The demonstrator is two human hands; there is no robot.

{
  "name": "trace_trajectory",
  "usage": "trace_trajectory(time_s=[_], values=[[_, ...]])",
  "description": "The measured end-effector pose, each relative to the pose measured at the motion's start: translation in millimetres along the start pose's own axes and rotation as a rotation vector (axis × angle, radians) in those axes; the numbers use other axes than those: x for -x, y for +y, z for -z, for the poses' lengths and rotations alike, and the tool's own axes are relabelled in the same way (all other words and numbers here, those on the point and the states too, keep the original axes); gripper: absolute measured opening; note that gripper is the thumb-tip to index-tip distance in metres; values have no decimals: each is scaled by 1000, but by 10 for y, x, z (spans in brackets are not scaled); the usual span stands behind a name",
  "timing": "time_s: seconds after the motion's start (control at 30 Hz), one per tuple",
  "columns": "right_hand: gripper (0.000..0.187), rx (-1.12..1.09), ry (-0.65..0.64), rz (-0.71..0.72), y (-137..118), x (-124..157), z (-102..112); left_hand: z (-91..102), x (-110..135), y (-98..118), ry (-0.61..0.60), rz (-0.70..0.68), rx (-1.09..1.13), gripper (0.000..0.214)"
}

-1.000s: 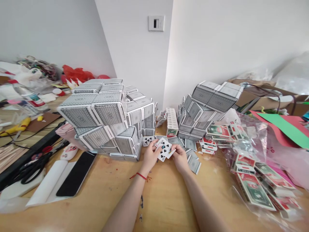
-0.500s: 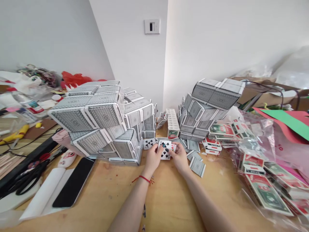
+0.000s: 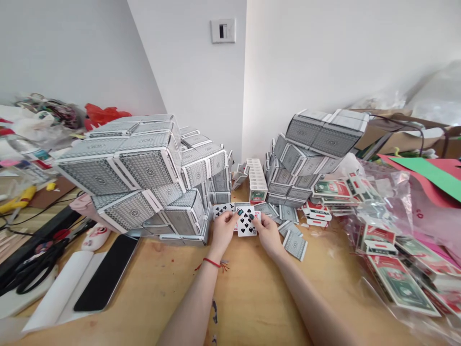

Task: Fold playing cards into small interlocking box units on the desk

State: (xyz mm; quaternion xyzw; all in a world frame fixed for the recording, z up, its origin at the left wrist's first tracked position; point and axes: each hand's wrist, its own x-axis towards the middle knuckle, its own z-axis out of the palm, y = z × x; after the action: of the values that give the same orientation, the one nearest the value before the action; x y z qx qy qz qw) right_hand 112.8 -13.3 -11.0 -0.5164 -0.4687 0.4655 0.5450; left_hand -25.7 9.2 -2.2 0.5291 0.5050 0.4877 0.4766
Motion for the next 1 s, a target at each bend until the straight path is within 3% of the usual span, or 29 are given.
trace_trajectory(time_s=[0.13, 0.43, 0.83, 1.0], values=[[29, -4, -4, -6, -1, -4, 10, 39, -8, 22, -69, 4, 31, 29], [31, -24, -65, -26, 13, -22, 24, 55, -19, 15, -71, 3, 15, 30], [30, 4, -38, -31, 48, -44, 35, 83, -19, 66, -110, 29, 46, 24], [36, -77, -72, -78, -2, -28, 27, 76, -20, 70, -111, 29, 33, 23]])
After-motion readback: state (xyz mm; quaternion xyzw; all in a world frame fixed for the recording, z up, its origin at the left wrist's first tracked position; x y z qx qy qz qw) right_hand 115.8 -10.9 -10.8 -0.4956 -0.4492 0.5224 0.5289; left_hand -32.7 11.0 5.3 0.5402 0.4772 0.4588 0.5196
